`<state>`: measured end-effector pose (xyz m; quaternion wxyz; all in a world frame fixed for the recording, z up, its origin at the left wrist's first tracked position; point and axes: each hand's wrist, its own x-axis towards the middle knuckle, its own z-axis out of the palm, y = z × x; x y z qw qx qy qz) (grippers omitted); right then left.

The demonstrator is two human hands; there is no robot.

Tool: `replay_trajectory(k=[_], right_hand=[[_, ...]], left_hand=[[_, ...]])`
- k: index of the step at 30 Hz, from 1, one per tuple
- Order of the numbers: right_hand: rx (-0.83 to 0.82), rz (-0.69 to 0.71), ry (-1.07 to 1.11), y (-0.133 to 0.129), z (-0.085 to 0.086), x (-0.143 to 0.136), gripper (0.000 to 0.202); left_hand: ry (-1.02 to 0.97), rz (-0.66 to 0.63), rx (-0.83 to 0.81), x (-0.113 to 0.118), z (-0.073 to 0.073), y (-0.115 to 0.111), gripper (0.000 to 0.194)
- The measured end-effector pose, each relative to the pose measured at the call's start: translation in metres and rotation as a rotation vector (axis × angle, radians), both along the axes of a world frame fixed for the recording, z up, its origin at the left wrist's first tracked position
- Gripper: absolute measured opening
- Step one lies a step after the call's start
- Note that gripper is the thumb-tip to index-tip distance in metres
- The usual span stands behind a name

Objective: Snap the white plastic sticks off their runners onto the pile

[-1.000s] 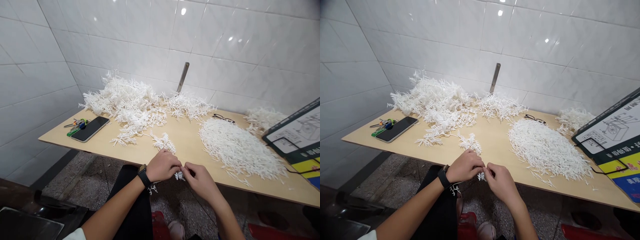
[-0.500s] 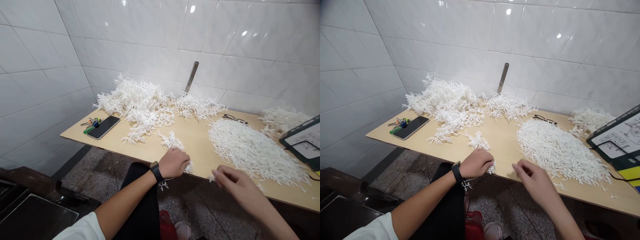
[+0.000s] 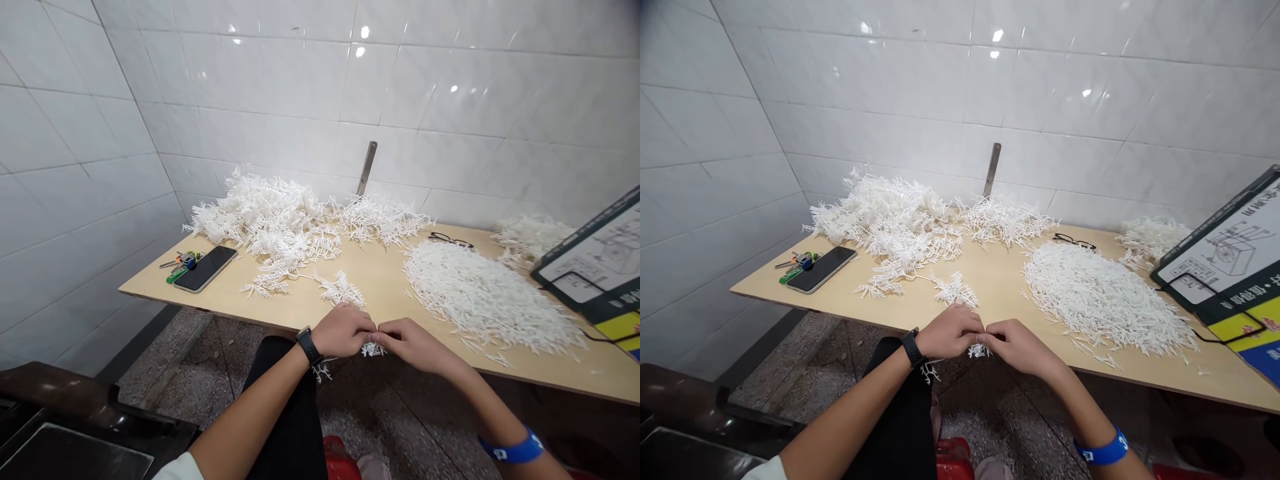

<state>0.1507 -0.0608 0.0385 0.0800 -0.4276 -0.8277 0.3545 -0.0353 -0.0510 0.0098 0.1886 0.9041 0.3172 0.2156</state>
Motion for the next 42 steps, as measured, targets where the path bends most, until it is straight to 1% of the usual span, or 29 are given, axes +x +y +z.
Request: replay_trajectory(k=[2, 5, 7, 8, 9, 11, 12, 13, 14, 15, 16, 19, 20, 22, 25, 27, 29, 34, 38, 40, 42], right_hand=[[-0.06, 0.032, 0.007, -0.001, 0.001, 0.007, 0.048], [-0.142, 0.08, -0.032, 0.003, 0.007, 0.032, 0.05], [-0.091, 0.026, -0.06, 0.01, 0.012, 0.055, 0.049], [-0.015, -0.048, -0.081, 0.015, 0.014, 0.067, 0.045], [0.097, -0.154, -0.117, 0.02, 0.015, 0.077, 0.041], [0.369, -0.392, -0.231, 0.027, 0.014, 0.088, 0.033], [0.494, -0.492, -0.288, 0.029, 0.014, 0.089, 0.032], [0.579, -0.565, -0.324, 0.029, 0.012, 0.085, 0.033], [0.603, -0.593, -0.33, 0.028, 0.011, 0.078, 0.034], [0.561, -0.572, -0.301, 0.025, 0.009, 0.069, 0.035], [0.468, -0.513, -0.243, 0.021, 0.008, 0.058, 0.037], [0.113, -0.232, -0.008, 0.008, 0.002, 0.025, 0.044], [0.038, -0.157, 0.055, 0.004, 0.001, 0.018, 0.044], [-0.046, -0.079, 0.138, -0.001, -0.001, 0.008, 0.043], [-0.103, -0.017, 0.185, -0.003, 0.0, 0.005, 0.044], [-0.143, 0.028, 0.202, -0.002, 0.002, 0.006, 0.045], [-0.159, 0.031, 0.216, 0.0, 0.001, 0.007, 0.047], [-0.108, -0.017, 0.184, 0.004, -0.005, 0.009, 0.045], [-0.112, -0.022, 0.201, 0.004, -0.008, 0.007, 0.046], [-0.128, -0.002, 0.209, 0.004, -0.006, 0.006, 0.047], [-0.165, 0.045, 0.228, 0.004, -0.003, 0.005, 0.047]], left_hand=[[0.001, -0.039, 0.003, -0.002, -0.001, 0.0, 0.017], [0.002, -0.061, 0.004, -0.006, 0.0, 0.002, 0.015], [-0.014, -0.056, -0.004, -0.008, 0.0, 0.003, 0.017], [-0.03, -0.05, -0.011, -0.008, 0.001, 0.003, 0.019], [-0.048, -0.04, -0.02, -0.008, 0.001, 0.003, 0.021], [-0.077, -0.02, -0.045, -0.007, 0.001, 0.003, 0.025], [-0.091, -0.011, -0.059, -0.006, 0.001, 0.003, 0.026], [-0.105, -0.006, -0.071, -0.005, 0.001, 0.002, 0.028], [-0.118, -0.005, -0.084, -0.004, 0.001, 0.002, 0.028], [-0.129, -0.007, -0.097, -0.004, 0.001, 0.002, 0.029], [-0.138, -0.009, -0.11, -0.004, 0.001, 0.001, 0.029], [-0.137, -0.012, -0.138, -0.004, 0.001, 0.002, 0.03], [-0.132, -0.017, -0.139, -0.004, 0.0, 0.002, 0.031], [-0.127, -0.031, -0.132, -0.004, -0.001, 0.003, 0.031], [-0.134, -0.07, -0.131, -0.005, -0.002, 0.004, 0.027], [-0.148, -0.125, -0.139, -0.006, -0.001, 0.004, 0.023], [-0.17, -0.168, -0.154, -0.007, -0.001, 0.005, 0.021], [-0.238, -0.128, -0.239, -0.009, -0.002, 0.008, 0.027], [-0.192, -0.112, -0.229, -0.008, -0.003, 0.009, 0.033], [-0.17, -0.125, -0.217, -0.008, -0.002, 0.009, 0.035], [-0.179, -0.177, -0.218, -0.009, -0.001, 0.009, 0.036]])
